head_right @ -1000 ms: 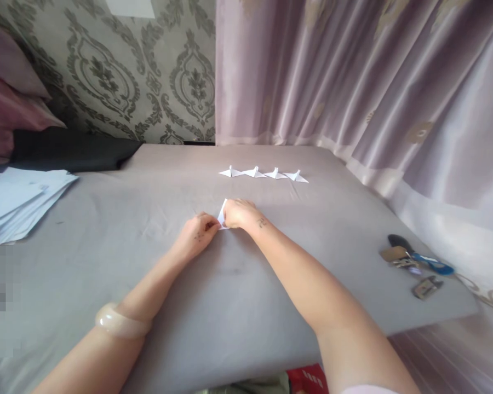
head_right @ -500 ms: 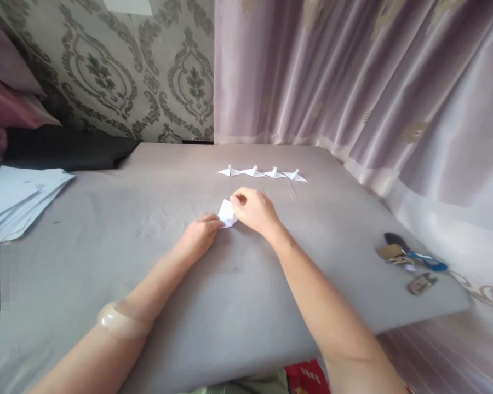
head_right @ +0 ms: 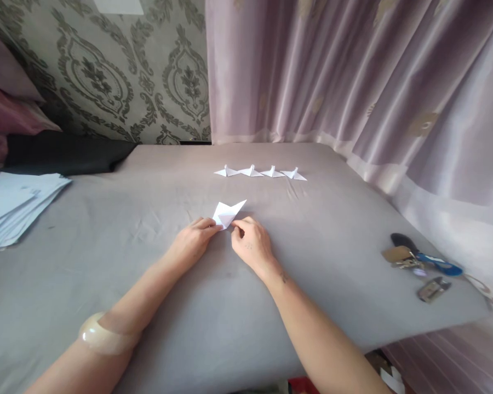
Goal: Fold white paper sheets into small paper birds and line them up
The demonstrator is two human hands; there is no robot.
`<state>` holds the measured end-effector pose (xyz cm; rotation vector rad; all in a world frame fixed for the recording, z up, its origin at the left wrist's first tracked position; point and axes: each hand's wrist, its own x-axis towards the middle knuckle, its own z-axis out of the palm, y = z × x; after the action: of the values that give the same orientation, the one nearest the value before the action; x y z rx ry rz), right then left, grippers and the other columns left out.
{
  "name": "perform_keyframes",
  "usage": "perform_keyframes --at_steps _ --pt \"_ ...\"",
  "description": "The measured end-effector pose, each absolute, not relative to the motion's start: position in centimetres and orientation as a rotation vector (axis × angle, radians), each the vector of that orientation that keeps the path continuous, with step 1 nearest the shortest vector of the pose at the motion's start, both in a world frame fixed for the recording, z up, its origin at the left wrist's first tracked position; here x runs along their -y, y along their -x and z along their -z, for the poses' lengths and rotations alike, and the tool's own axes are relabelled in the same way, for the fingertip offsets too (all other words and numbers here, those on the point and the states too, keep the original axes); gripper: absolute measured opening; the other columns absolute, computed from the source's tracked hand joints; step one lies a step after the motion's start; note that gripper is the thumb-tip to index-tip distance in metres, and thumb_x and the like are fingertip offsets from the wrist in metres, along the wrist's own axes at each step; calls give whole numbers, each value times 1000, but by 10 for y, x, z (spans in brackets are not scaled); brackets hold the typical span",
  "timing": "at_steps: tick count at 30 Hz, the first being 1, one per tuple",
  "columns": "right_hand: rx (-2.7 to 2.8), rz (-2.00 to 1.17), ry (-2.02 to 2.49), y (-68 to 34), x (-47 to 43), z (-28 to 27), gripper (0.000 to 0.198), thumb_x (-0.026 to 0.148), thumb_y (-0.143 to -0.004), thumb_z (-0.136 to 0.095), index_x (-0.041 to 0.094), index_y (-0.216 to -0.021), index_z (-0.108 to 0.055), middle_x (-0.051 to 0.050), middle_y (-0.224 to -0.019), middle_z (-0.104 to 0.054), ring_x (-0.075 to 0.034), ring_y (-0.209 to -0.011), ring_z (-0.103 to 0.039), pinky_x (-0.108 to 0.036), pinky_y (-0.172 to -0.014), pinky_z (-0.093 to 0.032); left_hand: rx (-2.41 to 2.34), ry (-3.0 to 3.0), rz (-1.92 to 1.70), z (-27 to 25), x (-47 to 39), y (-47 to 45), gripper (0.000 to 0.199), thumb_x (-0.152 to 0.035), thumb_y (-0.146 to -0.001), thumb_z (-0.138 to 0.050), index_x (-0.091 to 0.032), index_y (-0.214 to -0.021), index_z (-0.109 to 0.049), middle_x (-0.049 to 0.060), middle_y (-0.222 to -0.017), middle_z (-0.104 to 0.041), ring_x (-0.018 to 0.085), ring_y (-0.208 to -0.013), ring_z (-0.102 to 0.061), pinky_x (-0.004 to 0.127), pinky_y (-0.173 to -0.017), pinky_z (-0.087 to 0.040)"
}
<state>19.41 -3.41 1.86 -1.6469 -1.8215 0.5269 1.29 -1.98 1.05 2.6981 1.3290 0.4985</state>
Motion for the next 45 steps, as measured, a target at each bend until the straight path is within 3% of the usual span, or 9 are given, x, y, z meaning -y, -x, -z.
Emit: perform_keyframes --at_steps 13,20,31,39,45 --pt "1861 -594 1613 -196 40 -22 34 9 -81 -49 19 -102 -73 -5 -95 -68 -16 -82 -63 -27 -75 -48 -1316 -2821 -417 -1 21 -8 53 2 -86 -33 -25 -122 -60 6 -98 -56 18 -88 -50 25 -72 -47" --pt "1912 -576 1622 -196 42 -21 36 9 -81 -49 20 -106 -73 -5 -95 -67 -16 -86 -61 -27 -78 -46 -1250 -2830 -418 0 22 -6 49 -2 -89 -34 -22 -127 -57 7 -95 -52 20 -85 -46 30 -76 -48" --pt "1970 -557 1578 -196 43 -19 40 7 -80 -49 21 -109 -71 -5 -97 -66 -17 -91 -61 -29 -84 -45 -1168 -2876 -379 1 20 2 60 0 -83 -36 -25 -136 -51 9 -100 -52 21 -86 -46 34 -82 -49" --pt "2060 -417 1550 -196 47 -18 42 5 -79 -48 23 -109 -71 -4 -94 -64 -17 -88 -58 -30 -85 -44 -1142 -2859 -385 -7 32 3 52 -3 -88 -35 -21 -135 -52 10 -107 -59 22 -94 -52 34 -84 -51" --pt "2197 -317 1552 -199 49 -20 44 4 -80 -46 27 -107 -72 -2 -90 -61 -15 -77 -54 -29 -74 -44 -1150 -2685 -627 -9 36 5 32 -12 -94 -38 -18 -113 -63 9 -112 -66 22 -103 -57 34 -88 -52"
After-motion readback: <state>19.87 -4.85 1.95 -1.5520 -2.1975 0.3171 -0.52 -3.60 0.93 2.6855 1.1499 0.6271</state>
